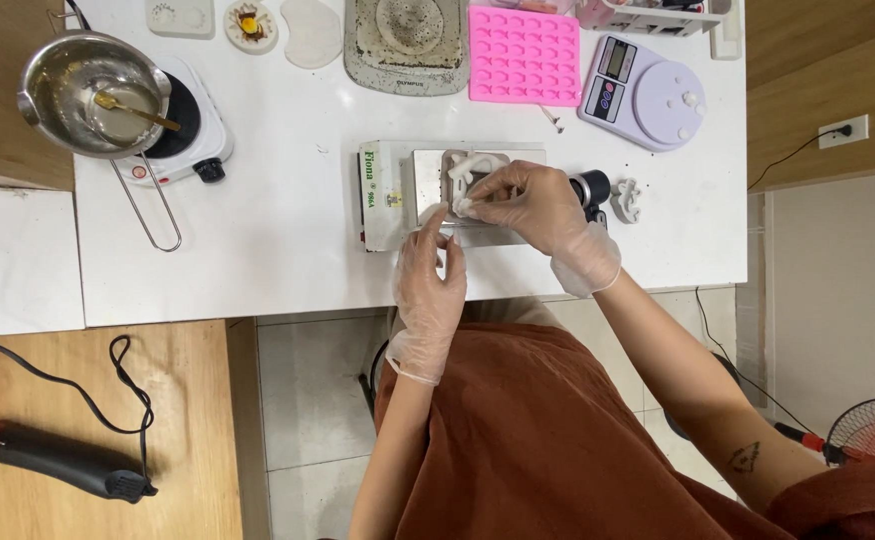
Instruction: Preparing and filling molds with melted wax to create decorative items.
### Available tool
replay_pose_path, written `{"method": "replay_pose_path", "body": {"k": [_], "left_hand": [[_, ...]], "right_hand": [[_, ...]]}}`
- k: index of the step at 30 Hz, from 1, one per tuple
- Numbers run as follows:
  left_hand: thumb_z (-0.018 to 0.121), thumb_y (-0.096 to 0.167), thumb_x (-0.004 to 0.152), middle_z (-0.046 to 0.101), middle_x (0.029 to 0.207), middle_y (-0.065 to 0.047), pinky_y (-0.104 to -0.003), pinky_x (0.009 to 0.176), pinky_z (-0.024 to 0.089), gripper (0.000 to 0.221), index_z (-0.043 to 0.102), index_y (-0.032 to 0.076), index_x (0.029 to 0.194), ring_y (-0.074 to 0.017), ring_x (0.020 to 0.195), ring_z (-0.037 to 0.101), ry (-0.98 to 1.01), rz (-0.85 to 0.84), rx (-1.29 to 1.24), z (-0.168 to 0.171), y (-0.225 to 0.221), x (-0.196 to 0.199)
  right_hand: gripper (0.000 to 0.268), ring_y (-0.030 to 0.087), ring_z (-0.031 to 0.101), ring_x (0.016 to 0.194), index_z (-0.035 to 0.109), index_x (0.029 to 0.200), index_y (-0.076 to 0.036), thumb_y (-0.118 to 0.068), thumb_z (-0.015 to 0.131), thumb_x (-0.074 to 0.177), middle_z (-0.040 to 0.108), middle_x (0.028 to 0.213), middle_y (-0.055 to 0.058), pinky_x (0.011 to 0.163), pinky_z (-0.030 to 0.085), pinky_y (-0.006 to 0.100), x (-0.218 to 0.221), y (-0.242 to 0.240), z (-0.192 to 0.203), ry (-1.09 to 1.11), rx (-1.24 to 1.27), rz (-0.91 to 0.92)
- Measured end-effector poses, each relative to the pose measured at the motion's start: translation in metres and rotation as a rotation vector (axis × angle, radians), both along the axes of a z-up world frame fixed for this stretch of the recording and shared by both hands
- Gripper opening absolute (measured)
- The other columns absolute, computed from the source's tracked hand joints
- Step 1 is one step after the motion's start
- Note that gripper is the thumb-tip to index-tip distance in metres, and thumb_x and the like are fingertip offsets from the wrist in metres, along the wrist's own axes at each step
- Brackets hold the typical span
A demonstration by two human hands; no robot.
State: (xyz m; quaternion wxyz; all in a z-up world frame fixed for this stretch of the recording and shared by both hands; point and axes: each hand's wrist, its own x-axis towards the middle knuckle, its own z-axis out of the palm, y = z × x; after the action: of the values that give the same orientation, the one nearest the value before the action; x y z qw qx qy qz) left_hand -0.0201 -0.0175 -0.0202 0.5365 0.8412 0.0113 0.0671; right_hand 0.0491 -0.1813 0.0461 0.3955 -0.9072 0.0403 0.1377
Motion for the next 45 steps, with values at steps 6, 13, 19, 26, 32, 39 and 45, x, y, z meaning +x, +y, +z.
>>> {"method": "replay_pose_path", "body": {"k": [6,13,19,26,32,39,45], "left_hand": [[0.068,0.011,0.095,0.063,0.087,0.000,-0.032,0.074,0.054,0.043,0.063,0.015,0.138,-0.0144,0.072,0.057,-0.021,-0.002,0.014,-0.001,-0.001,0.000],[0.067,0.011,0.096,0.061,0.087,-0.001,-0.033,0.075,0.053,0.044,0.062,0.015,0.139,-0.0153,0.074,0.057,-0.007,0.002,0.025,0.007,0.000,0.000],[0.066,0.011,0.098,0.062,0.089,-0.002,-0.033,0.073,0.052,0.043,0.061,0.012,0.140,-0.0156,0.073,0.056,0.008,-0.022,0.025,0.011,0.001,0.001],[0.064,0.014,0.100,0.065,0.095,-0.004,-0.032,0.073,0.052,0.041,0.060,0.011,0.140,-0.0163,0.077,0.059,0.007,-0.021,0.011,0.013,0.001,0.002],[0.064,0.013,0.100,0.066,0.098,-0.005,-0.031,0.073,0.053,0.041,0.060,0.009,0.140,-0.0167,0.081,0.062,0.000,-0.025,0.003,0.013,0.001,0.002],[0.063,0.013,0.100,0.065,0.098,-0.005,-0.031,0.073,0.053,0.040,0.060,0.009,0.140,-0.0170,0.080,0.061,0.017,-0.019,-0.008,0.009,0.000,0.001],[0.064,0.014,0.099,0.065,0.096,-0.005,-0.032,0.072,0.052,0.041,0.061,0.009,0.139,-0.0175,0.077,0.060,0.062,-0.013,0.007,0.009,0.000,0.002]], "right_hand": [[0.030,0.015,0.073,0.076,0.081,0.104,-0.014,-0.025,0.088,0.077,0.075,0.094,0.004,0.071,0.059,0.030,-0.009,0.007,0.007,-0.176,-0.176,0.068],[0.032,0.015,0.072,0.070,0.081,0.106,-0.015,-0.028,0.089,0.077,0.075,0.091,0.005,0.066,0.058,0.031,-0.014,0.007,0.007,-0.215,-0.232,0.089],[0.037,0.019,0.069,0.066,0.082,0.107,-0.015,-0.030,0.091,0.074,0.074,0.086,0.006,0.062,0.056,0.034,-0.021,0.008,0.009,-0.295,-0.300,0.113],[0.033,0.019,0.071,0.067,0.082,0.104,-0.014,-0.030,0.089,0.076,0.074,0.087,0.005,0.061,0.057,0.034,-0.025,0.013,0.007,-0.343,-0.295,0.088],[0.027,0.016,0.069,0.062,0.081,0.100,-0.012,-0.029,0.088,0.081,0.073,0.081,0.004,0.057,0.054,0.031,-0.024,0.016,0.005,-0.489,-0.327,0.133],[0.024,0.014,0.067,0.060,0.081,0.099,-0.011,-0.026,0.089,0.082,0.072,0.078,0.003,0.055,0.052,0.031,-0.025,0.018,0.002,-0.587,-0.344,0.161],[0.026,0.017,0.067,0.062,0.081,0.100,-0.011,-0.026,0.089,0.080,0.072,0.080,0.004,0.058,0.052,0.033,-0.025,0.019,0.001,-0.591,-0.344,0.151]]}}
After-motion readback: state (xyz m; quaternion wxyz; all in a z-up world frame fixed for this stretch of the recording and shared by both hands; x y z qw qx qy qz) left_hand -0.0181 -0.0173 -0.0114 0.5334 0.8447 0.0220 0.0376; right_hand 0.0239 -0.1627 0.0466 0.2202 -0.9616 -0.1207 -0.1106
